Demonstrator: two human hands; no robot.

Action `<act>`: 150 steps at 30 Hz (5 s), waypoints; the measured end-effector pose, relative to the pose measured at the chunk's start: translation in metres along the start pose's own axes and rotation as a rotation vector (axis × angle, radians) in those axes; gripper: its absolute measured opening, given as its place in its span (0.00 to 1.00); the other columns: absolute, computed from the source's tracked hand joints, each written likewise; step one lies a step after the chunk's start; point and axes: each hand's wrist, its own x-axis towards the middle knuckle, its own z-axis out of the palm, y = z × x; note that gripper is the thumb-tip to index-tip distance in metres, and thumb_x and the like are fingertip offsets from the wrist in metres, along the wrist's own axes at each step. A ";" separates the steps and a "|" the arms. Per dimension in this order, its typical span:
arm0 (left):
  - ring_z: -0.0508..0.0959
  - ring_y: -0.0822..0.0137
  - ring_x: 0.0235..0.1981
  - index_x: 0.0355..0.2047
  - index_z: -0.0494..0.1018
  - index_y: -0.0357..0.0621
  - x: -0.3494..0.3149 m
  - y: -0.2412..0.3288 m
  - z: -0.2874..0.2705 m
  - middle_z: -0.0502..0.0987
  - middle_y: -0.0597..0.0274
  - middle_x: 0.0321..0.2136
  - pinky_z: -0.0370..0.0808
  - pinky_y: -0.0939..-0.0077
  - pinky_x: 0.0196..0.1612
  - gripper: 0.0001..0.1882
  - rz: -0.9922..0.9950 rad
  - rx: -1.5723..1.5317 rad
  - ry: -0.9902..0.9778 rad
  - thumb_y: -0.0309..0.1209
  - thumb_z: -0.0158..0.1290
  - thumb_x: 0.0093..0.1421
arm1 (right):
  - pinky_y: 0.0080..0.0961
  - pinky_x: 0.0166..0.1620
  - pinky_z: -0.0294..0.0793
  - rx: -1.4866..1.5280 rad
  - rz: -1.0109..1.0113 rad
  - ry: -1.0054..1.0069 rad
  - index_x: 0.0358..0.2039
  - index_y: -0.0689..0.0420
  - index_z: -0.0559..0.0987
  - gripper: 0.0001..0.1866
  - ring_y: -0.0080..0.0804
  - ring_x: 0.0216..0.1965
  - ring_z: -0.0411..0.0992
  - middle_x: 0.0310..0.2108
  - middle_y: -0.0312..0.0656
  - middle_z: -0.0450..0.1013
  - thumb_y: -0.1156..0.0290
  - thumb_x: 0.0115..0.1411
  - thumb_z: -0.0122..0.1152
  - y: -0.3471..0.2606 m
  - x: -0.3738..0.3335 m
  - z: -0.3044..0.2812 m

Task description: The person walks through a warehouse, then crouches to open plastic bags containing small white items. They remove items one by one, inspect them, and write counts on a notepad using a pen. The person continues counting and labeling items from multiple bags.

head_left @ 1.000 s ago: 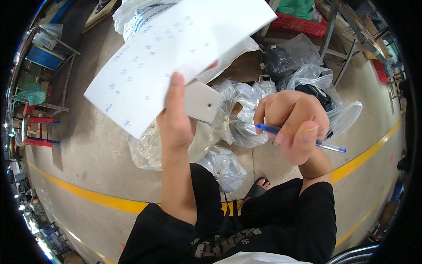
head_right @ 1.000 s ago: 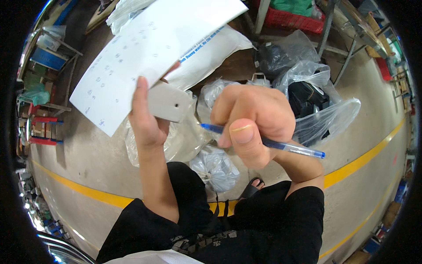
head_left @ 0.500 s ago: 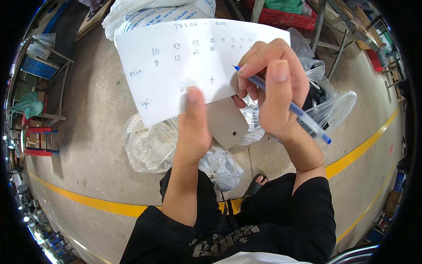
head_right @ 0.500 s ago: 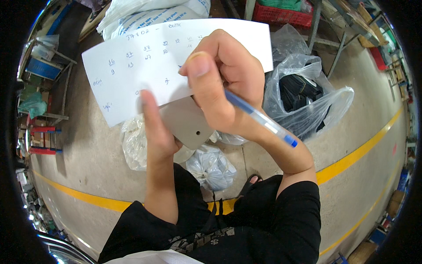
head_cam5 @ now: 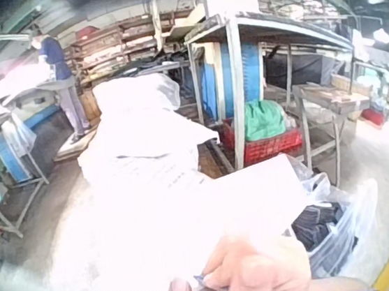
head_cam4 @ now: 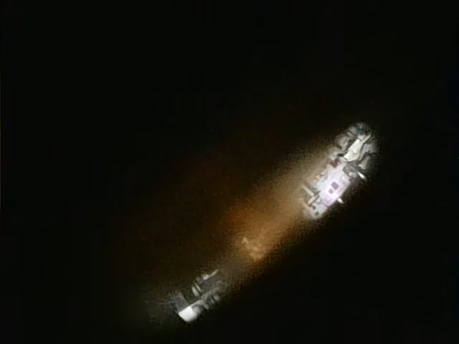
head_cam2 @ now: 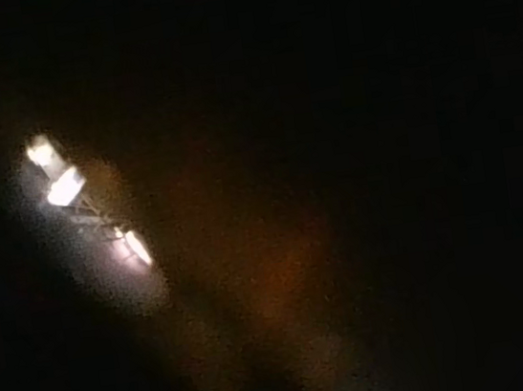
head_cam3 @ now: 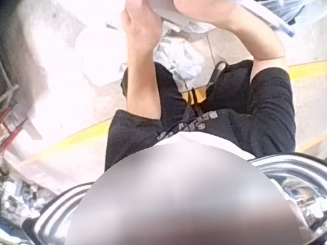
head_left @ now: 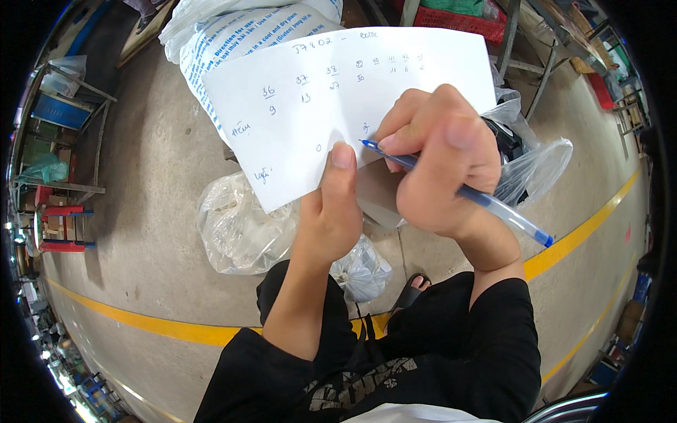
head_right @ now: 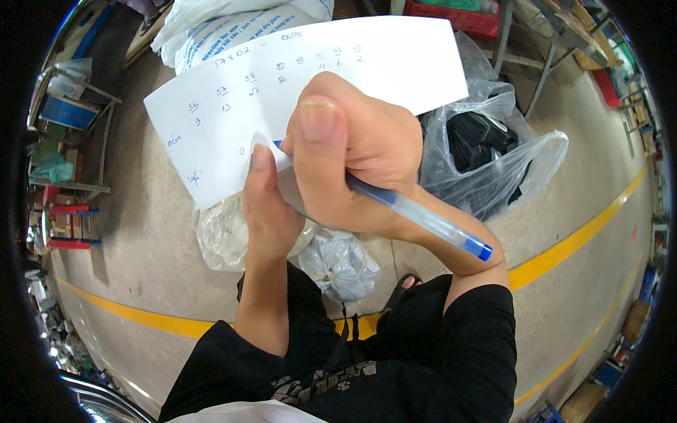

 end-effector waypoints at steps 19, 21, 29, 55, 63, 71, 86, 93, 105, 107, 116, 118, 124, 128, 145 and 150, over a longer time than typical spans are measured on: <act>0.72 0.67 0.47 0.54 0.68 0.30 -0.002 -0.002 -0.004 0.74 0.54 0.47 0.69 0.73 0.50 0.24 0.088 0.106 -0.080 0.42 0.40 0.74 | 0.16 0.27 0.66 -0.164 -0.008 0.015 0.26 0.59 0.71 0.19 0.19 0.20 0.68 0.23 0.39 0.75 0.62 0.72 0.46 0.004 -0.002 0.006; 0.71 0.67 0.48 0.54 0.67 0.30 -0.003 -0.004 -0.003 0.74 0.54 0.47 0.69 0.73 0.50 0.24 0.068 0.086 -0.056 0.42 0.40 0.74 | 0.16 0.27 0.66 -0.200 -0.015 0.023 0.26 0.59 0.71 0.19 0.19 0.20 0.69 0.22 0.39 0.75 0.62 0.72 0.46 0.003 -0.002 0.008; 0.70 0.65 0.52 0.57 0.64 0.29 -0.002 -0.006 -0.006 0.72 0.51 0.51 0.67 0.73 0.54 0.26 0.045 0.092 -0.045 0.43 0.41 0.73 | 0.17 0.26 0.66 -0.191 -0.035 0.039 0.25 0.59 0.71 0.21 0.21 0.19 0.69 0.21 0.39 0.74 0.60 0.73 0.44 0.006 -0.003 0.010; 0.81 0.57 0.43 0.56 0.65 0.35 0.035 0.022 -0.085 0.80 0.46 0.43 0.77 0.64 0.48 0.29 0.201 0.072 0.312 0.48 0.30 0.71 | 0.17 0.27 0.67 -0.161 0.105 -0.145 0.35 0.59 0.78 0.18 0.17 0.22 0.66 0.26 0.34 0.70 0.63 0.75 0.44 0.146 -0.067 0.023; 0.79 0.56 0.49 0.55 0.67 0.34 0.037 0.024 -0.091 0.80 0.45 0.46 0.76 0.64 0.55 0.32 0.215 0.326 0.449 0.46 0.24 0.69 | 0.44 0.54 0.73 -0.190 -0.249 -1.111 0.40 0.53 0.71 0.12 0.43 0.53 0.72 0.48 0.42 0.73 0.60 0.62 0.58 0.116 -0.236 0.077; 0.80 0.54 0.50 0.56 0.67 0.33 0.032 0.027 -0.089 0.79 0.44 0.48 0.79 0.60 0.54 0.32 0.212 0.455 0.441 0.44 0.23 0.69 | 0.55 0.56 0.67 -0.291 -0.404 -1.171 0.39 0.49 0.71 0.08 0.39 0.58 0.67 0.52 0.40 0.70 0.62 0.61 0.52 0.128 -0.316 0.078; 0.81 0.66 0.37 0.54 0.68 0.37 0.028 0.023 -0.084 0.79 0.54 0.36 0.81 0.72 0.37 0.25 0.438 -0.116 0.194 0.46 0.39 0.71 | 0.39 0.29 0.72 -0.019 0.378 -0.855 0.31 0.54 0.69 0.12 0.45 0.25 0.76 0.19 0.41 0.72 0.78 0.50 0.63 0.125 -0.195 0.051; 0.78 0.55 0.52 0.58 0.65 0.32 0.043 0.020 -0.096 0.77 0.44 0.51 0.76 0.59 0.58 0.31 0.091 0.089 0.477 0.44 0.27 0.70 | 0.15 0.25 0.54 0.216 0.719 -0.212 0.20 0.47 0.59 0.23 0.10 0.24 0.56 0.19 0.24 0.58 0.64 0.64 0.64 0.177 -0.102 -0.019; 0.76 0.57 0.56 0.61 0.61 0.35 0.037 0.023 -0.093 0.76 0.46 0.52 0.77 0.63 0.57 0.31 0.047 0.149 0.506 0.46 0.30 0.70 | 0.15 0.26 0.60 0.304 0.699 0.150 0.21 0.49 0.68 0.19 0.10 0.25 0.60 0.22 0.22 0.66 0.63 0.63 0.68 0.348 -0.172 -0.087; 0.75 0.57 0.56 0.62 0.60 0.34 0.038 0.023 -0.098 0.76 0.46 0.52 0.77 0.60 0.57 0.30 0.034 0.128 0.473 0.45 0.30 0.70 | 0.20 0.27 0.64 -0.168 0.803 0.131 0.17 0.52 0.67 0.21 0.14 0.24 0.62 0.19 0.25 0.66 0.63 0.59 0.70 0.334 -0.153 -0.070; 0.76 0.56 0.54 0.61 0.61 0.34 0.044 0.013 -0.076 0.77 0.46 0.50 0.78 0.60 0.56 0.31 0.033 0.203 0.464 0.46 0.29 0.70 | 0.38 0.37 0.74 -0.424 0.765 0.110 0.22 0.59 0.74 0.17 0.51 0.29 0.73 0.25 0.52 0.76 0.57 0.54 0.63 0.299 -0.123 -0.022; 0.77 0.55 0.54 0.61 0.62 0.33 0.044 0.014 -0.077 0.77 0.46 0.50 0.77 0.61 0.56 0.31 0.010 0.162 0.483 0.46 0.29 0.70 | 0.39 0.36 0.73 -0.412 0.777 0.078 0.22 0.59 0.74 0.16 0.51 0.28 0.73 0.25 0.52 0.75 0.59 0.55 0.63 0.289 -0.118 -0.019; 0.79 0.55 0.49 0.58 0.65 0.32 0.044 0.020 -0.095 0.79 0.46 0.46 0.74 0.63 0.55 0.29 0.047 0.043 0.495 0.47 0.35 0.71 | 0.28 0.26 0.66 -0.390 0.289 -0.351 0.22 0.58 0.67 0.20 0.27 0.19 0.64 0.16 0.39 0.64 0.60 0.63 0.63 0.227 -0.092 0.004; 0.80 0.57 0.45 0.56 0.66 0.34 0.051 0.017 -0.082 0.80 0.47 0.43 0.75 0.63 0.52 0.27 0.043 -0.022 0.448 0.46 0.36 0.72 | 0.20 0.25 0.70 0.024 0.594 -0.177 0.27 0.57 0.69 0.18 0.20 0.19 0.67 0.21 0.40 0.73 0.59 0.72 0.49 0.184 -0.054 -0.006; 0.80 0.64 0.36 0.47 0.72 0.35 0.026 0.025 -0.066 0.80 0.55 0.32 0.79 0.68 0.40 0.16 0.054 0.058 -0.086 0.37 0.47 0.71 | 0.15 0.20 0.65 0.229 0.483 0.205 0.40 0.61 0.76 0.17 0.17 0.17 0.69 0.23 0.37 0.75 0.58 0.72 0.51 0.070 0.020 -0.029; 0.79 0.67 0.33 0.44 0.73 0.36 0.020 0.029 -0.051 0.80 0.57 0.30 0.77 0.70 0.38 0.13 0.058 0.012 -0.158 0.34 0.46 0.71 | 0.14 0.26 0.65 -0.163 -0.034 0.571 0.51 0.61 0.68 0.17 0.16 0.21 0.64 0.29 0.41 0.74 0.60 0.74 0.42 0.066 0.025 -0.062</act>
